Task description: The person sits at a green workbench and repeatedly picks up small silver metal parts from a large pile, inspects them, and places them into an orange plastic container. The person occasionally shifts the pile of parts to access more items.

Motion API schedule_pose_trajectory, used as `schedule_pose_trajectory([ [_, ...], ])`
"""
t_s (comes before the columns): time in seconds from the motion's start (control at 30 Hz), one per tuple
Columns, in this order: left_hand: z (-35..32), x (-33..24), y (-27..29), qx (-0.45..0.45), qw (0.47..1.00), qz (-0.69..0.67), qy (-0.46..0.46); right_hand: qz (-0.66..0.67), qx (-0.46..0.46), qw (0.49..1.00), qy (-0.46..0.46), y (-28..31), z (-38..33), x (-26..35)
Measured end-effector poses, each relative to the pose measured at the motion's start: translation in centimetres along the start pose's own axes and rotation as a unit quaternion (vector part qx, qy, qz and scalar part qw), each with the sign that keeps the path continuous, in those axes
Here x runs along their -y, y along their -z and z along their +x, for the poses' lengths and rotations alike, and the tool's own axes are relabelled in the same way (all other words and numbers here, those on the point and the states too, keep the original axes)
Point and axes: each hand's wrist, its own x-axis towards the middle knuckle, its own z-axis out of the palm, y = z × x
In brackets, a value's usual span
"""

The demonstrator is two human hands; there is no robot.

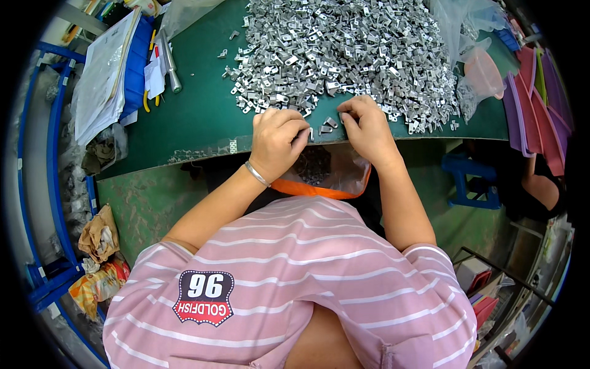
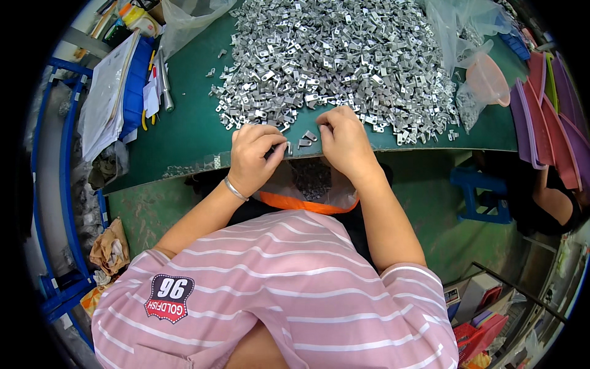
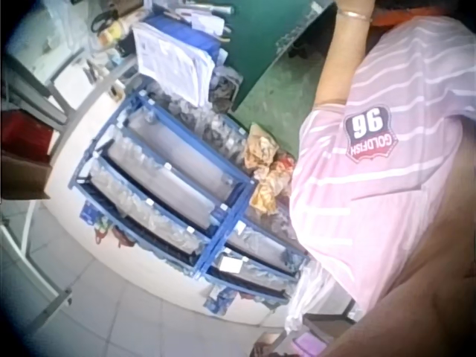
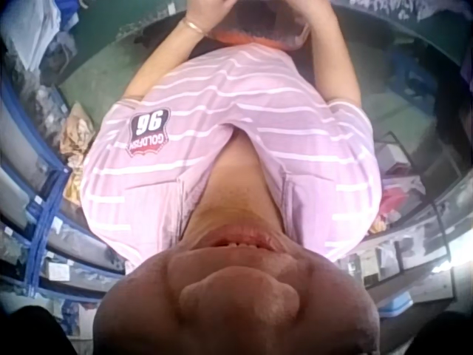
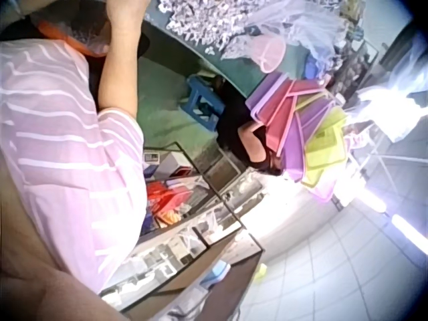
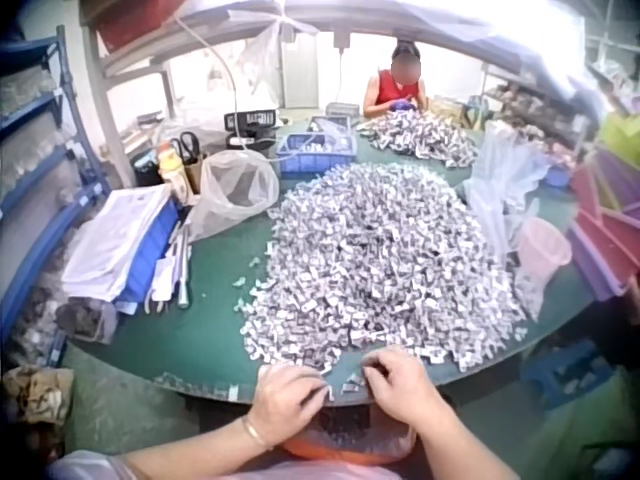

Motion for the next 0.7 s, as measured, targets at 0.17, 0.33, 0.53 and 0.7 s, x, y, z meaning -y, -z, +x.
schedule_pose_trajectory([
  [0.17, 0.0, 0.3, 1.0, 0.007, 1.0, -0.002, 0.016, -0.039, -0.052, 0.997, 0.03, 0.9, -0.1, -1.2],
  [0.33, -0.3, 0.9, 2.3, -0.024, 0.998, -0.019, 0.058, 0.037, -0.041, 0.997, 0.051, 0.2, -1.1, -0.8],
  [0.53, -0.2, 0.8, 3.6, 0.029, 0.991, -0.076, 0.105, 0.018, -0.069, 0.991, 0.114, -0.7, -1.2, 1.3],
  [0.7, -0.9, 0.6, 2.4, 0.065, 0.99, -0.071, 0.101, -0.05, -0.019, 0.976, 0.209, -2.8, -1.4, 2.6],
])
